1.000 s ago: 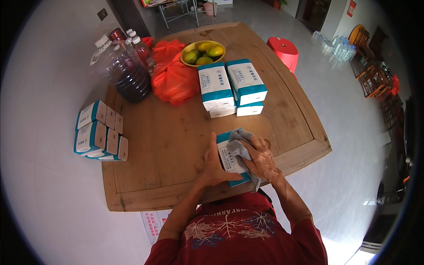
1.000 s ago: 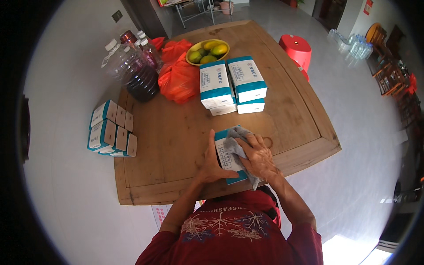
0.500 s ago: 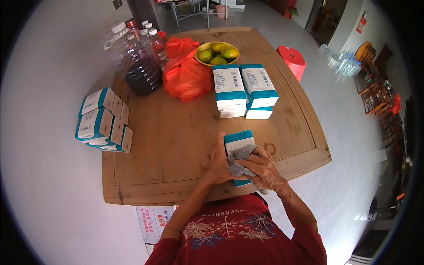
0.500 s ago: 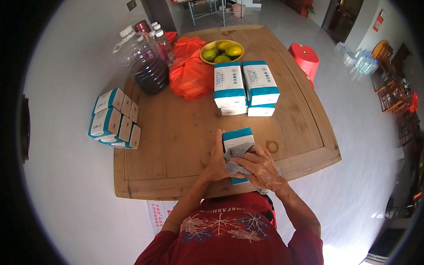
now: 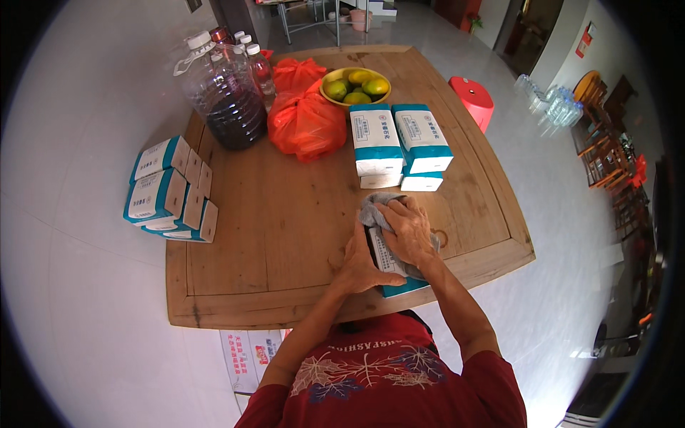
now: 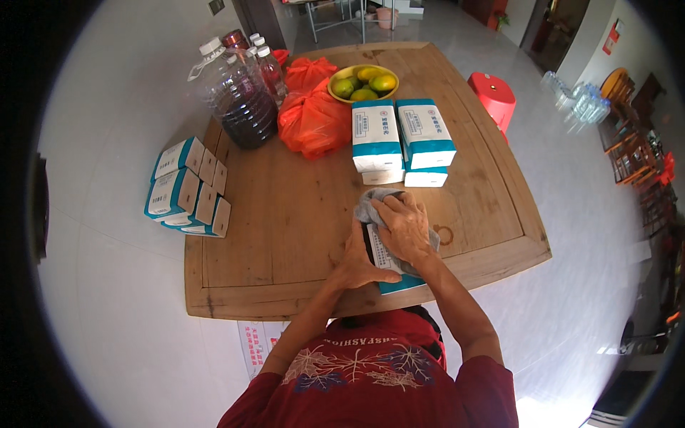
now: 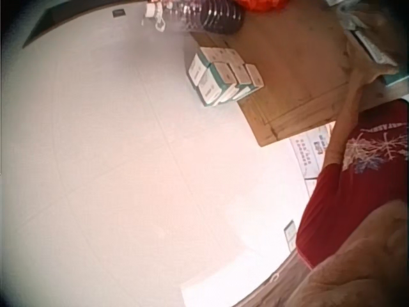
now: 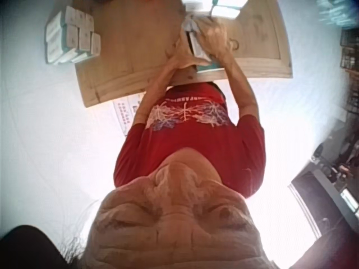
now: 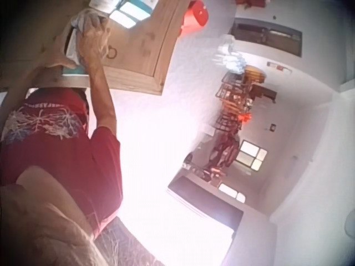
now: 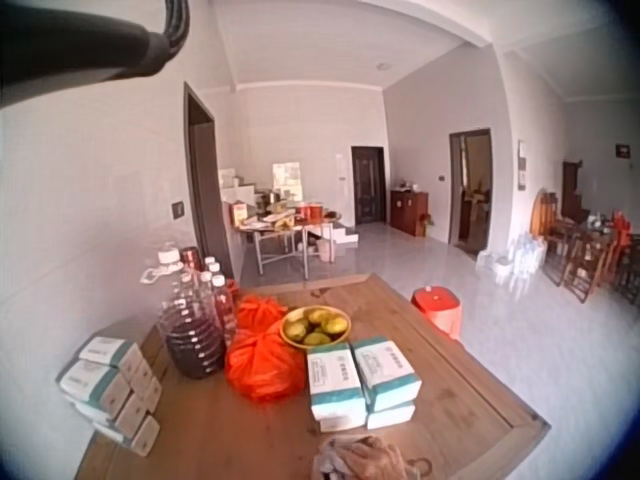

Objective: The person wipes a wooden table with a gray cloth, then picks up small white and blue boxes one by one and wipes each box with the cloth. The person stacks the wiped boxes on the table. A bowl of fruit and several bottles are also on the table.

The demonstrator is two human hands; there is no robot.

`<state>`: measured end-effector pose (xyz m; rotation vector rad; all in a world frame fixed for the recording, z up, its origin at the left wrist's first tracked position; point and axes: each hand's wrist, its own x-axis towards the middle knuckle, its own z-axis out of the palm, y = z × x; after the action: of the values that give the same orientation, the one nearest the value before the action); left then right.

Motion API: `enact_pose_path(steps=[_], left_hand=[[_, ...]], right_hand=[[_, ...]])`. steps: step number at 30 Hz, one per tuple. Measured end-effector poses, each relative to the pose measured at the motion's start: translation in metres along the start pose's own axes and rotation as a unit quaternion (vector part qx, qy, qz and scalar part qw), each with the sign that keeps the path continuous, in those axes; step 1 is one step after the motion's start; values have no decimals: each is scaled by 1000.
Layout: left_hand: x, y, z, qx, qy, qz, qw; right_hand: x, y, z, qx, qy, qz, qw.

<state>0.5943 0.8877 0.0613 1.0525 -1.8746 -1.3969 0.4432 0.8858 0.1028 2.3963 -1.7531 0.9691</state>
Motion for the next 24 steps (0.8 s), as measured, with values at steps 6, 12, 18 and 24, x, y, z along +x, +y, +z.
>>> enact_pose_path(steps=[6,12,18,24], left_hand=[[-2,0,-2,24,14,8,1000],[-1,-5,-3,23,6,30,999],[0,-2,-1,29,28,68,997],[6,8,-4,-69,-28,57,996]], right_hand=[[-50,-2,-37,84,-69,-22,994],[-66,-7,-40,45,-65,12,997],[-17,12,-9,11,2,81,997],[-5,10,-6,-8,19,2,1000]])
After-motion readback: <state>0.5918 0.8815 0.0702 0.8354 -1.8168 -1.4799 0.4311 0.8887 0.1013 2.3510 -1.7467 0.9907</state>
